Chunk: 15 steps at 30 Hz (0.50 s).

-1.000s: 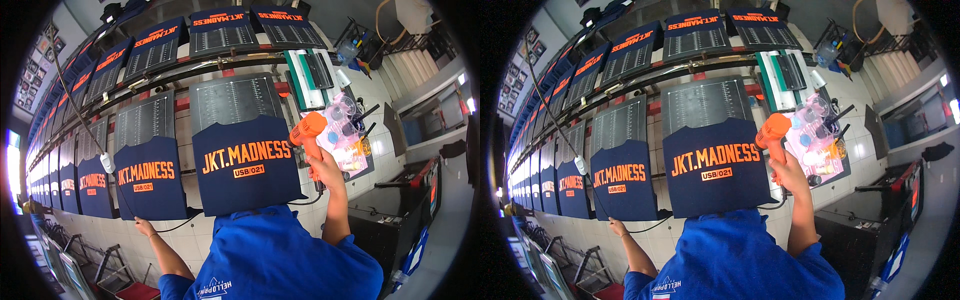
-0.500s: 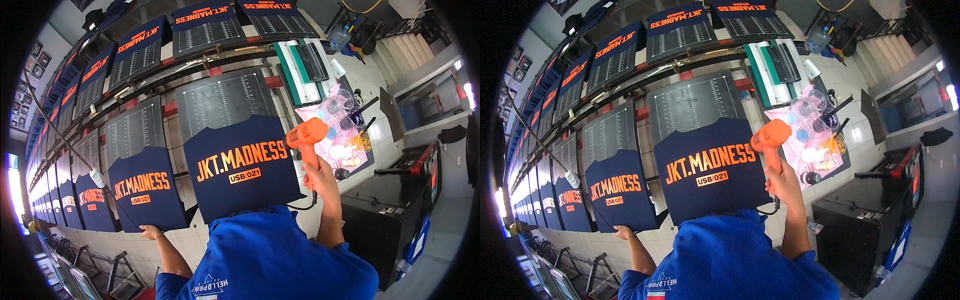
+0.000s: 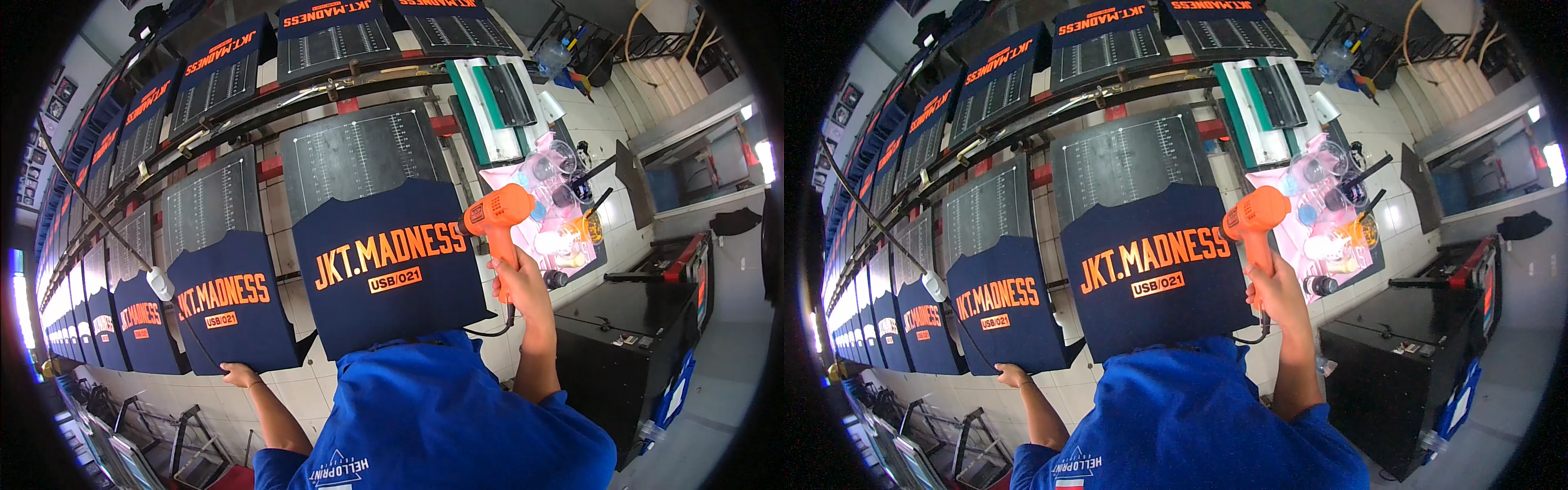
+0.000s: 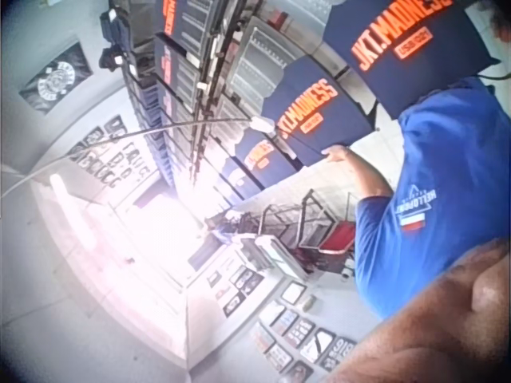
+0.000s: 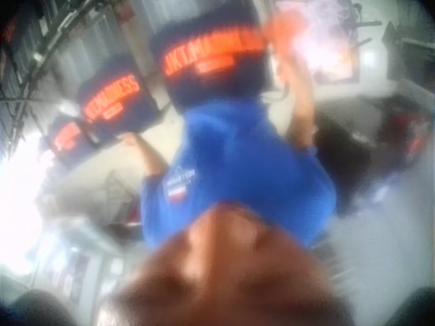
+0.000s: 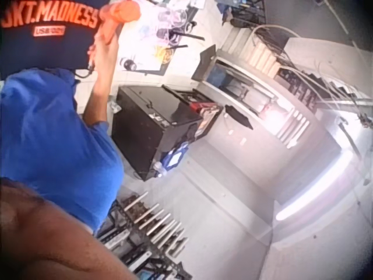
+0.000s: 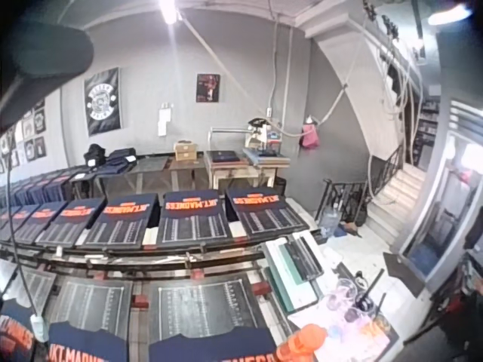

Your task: The person uses a heat gun to dry the screen-printed logo on several dark blue t-shirts aligned on printing boards, moving from one garment to the next.

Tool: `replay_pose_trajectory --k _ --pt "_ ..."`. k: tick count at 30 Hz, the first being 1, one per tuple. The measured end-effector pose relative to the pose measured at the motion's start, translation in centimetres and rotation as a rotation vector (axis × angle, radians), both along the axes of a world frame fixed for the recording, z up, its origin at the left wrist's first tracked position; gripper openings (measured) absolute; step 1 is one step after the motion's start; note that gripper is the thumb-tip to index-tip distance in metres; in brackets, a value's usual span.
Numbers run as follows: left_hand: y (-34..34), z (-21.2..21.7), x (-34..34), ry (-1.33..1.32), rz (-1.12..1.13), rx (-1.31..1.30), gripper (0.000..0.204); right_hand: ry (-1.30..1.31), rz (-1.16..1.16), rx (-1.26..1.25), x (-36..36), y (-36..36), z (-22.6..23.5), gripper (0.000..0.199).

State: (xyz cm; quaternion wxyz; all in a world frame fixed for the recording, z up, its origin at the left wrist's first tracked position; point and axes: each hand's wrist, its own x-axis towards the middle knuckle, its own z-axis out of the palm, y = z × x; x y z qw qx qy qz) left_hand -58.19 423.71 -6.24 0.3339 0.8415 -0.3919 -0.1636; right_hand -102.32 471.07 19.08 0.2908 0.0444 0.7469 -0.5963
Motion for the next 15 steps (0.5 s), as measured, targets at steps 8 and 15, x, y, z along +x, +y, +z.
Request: replay_pose_trajectory --k 8,15 --pt "-0.5 -0.7 1.1 0.022 0.021 0.005 0.064 -0.016 0.000 -0.009 -0.1 -0.6 0.3 0.034" --pt "-0.3 -0.7 1.1 0.043 0.006 0.005 0.064 -0.015 0.033 -0.001 -0.3 -0.6 -0.5 0.035"
